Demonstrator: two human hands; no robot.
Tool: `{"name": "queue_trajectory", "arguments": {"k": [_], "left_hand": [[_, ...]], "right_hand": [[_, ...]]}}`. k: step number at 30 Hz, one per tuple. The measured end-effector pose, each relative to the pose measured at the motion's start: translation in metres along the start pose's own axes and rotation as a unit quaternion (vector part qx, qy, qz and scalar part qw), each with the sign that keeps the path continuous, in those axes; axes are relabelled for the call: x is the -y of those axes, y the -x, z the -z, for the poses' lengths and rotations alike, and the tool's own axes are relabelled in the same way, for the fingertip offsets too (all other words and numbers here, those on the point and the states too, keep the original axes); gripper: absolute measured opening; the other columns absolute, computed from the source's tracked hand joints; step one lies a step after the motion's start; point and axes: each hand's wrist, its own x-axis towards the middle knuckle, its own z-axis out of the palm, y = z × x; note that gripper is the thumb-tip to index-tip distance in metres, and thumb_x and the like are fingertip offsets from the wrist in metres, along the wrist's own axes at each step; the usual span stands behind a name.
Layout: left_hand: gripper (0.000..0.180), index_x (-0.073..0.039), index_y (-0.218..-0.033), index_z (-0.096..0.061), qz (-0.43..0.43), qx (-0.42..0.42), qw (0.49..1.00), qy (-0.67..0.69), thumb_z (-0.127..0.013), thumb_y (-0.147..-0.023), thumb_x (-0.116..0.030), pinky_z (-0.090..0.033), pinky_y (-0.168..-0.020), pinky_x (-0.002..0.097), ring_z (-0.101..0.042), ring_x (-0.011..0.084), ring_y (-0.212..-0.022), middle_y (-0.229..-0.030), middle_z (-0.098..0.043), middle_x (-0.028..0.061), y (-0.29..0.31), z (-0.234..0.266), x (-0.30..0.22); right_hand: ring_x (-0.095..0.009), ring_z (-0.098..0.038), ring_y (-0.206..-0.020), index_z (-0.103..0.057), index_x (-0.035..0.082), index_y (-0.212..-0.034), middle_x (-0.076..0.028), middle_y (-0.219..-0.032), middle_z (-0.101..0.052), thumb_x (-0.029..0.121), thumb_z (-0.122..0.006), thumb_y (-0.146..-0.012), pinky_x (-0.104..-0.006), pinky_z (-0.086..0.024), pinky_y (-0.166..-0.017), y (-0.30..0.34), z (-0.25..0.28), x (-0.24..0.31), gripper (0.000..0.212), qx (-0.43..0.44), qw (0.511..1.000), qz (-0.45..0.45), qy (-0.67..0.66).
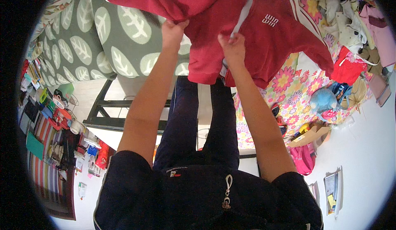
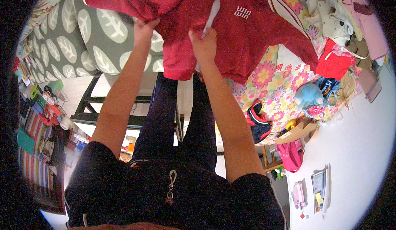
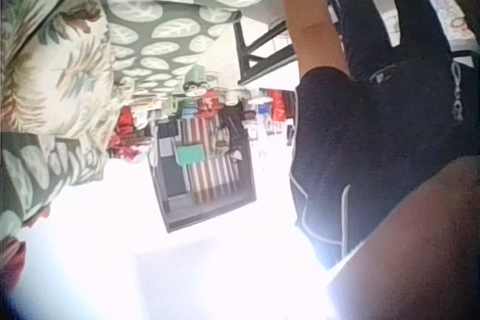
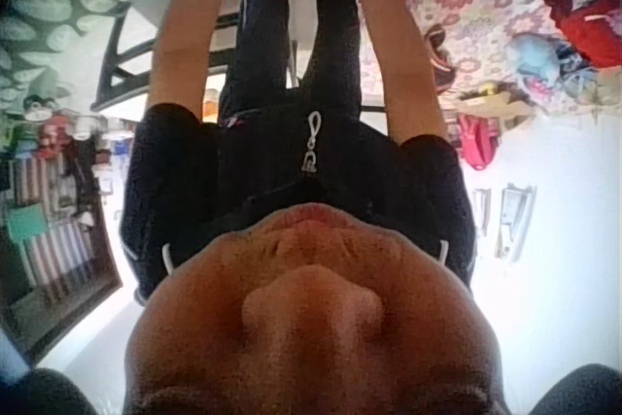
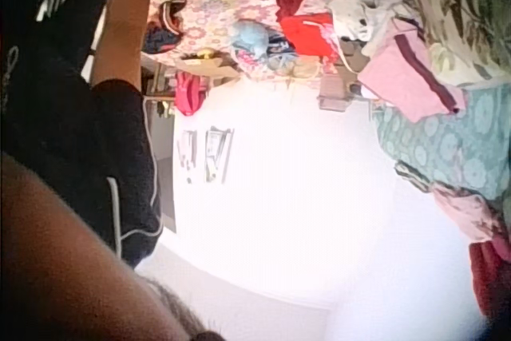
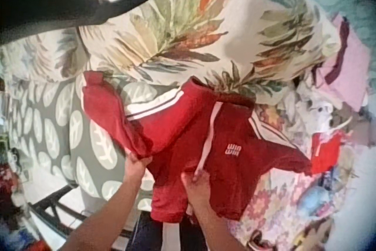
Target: The person folds several pieces of clothing on a bed, including a pink and purple plaid shirt, a pink polo shirt, a red sweatshirt, and a red and navy jacket. The person smooths and folds each item by hand, placing the finished items in a neat pile on the bed.
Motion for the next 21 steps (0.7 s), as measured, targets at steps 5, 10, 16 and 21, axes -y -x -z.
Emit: {"name": "queue_trajectory", "arguments": {"k": [5, 10, 16, 21], "left_hand": [[0.024, 0.001, -0.097, -0.059, -0.050, 0.016, 0.998, -0.046, -0.063, -0.074, -0.006, -0.043, -0.080, 0.0288, -0.057, 0.0153, -0.086, -0.095, -0.063, 0.0056, -0.007, 0.021, 0.019], [0.030, 0.001, -0.102, -0.056, 0.062, 0.021, 0.996, -0.055, -0.059, -0.083, -0.022, -0.050, -0.064, 0.0267, -0.060, 0.0140, -0.076, -0.092, -0.062, 0.0060, 0.003, 0.025, 0.015], [0.043, 0.002, -0.098, -0.059, 0.221, 0.110, 0.962, -0.114, -0.061, -0.082, -0.038, -0.048, -0.062, 0.0251, -0.059, 0.0123, -0.069, -0.081, -0.062, 0.0083, 0.065, 0.029, 0.062], [0.040, 0.002, -0.104, -0.056, 0.222, 0.167, 0.957, -0.088, -0.066, -0.079, -0.028, -0.046, -0.062, 0.0238, -0.058, 0.0116, -0.073, -0.085, -0.062, 0.0072, 0.150, 0.019, 0.061]], "right_hand": [[-0.041, -0.056, -0.091, -0.053, -0.004, -0.103, -0.027, -0.093, -0.059, 0.043, -0.065, -0.069, -0.0428, -0.045, -0.080, 0.023, 0.005, -0.018, 0.059, 0.218, 0.974, -0.059, 0.022], [-0.041, -0.056, -0.087, -0.052, -0.004, -0.102, -0.025, -0.090, -0.059, 0.036, -0.068, -0.070, -0.0423, -0.045, -0.077, 0.020, 0.040, -0.017, 0.054, 0.003, 0.993, -0.060, 0.101], [-0.037, -0.055, -0.097, -0.048, -0.006, -0.109, -0.025, -0.102, -0.056, 0.038, -0.071, -0.067, -0.0384, -0.044, -0.083, 0.046, 0.037, -0.041, 0.065, 0.041, 0.998, -0.041, 0.000], [-0.034, -0.054, -0.102, -0.045, -0.008, -0.113, -0.027, -0.109, -0.054, 0.038, -0.073, -0.065, -0.0359, -0.042, -0.087, 0.088, 0.030, -0.067, 0.072, 0.075, 0.986, -0.141, -0.052]]}}
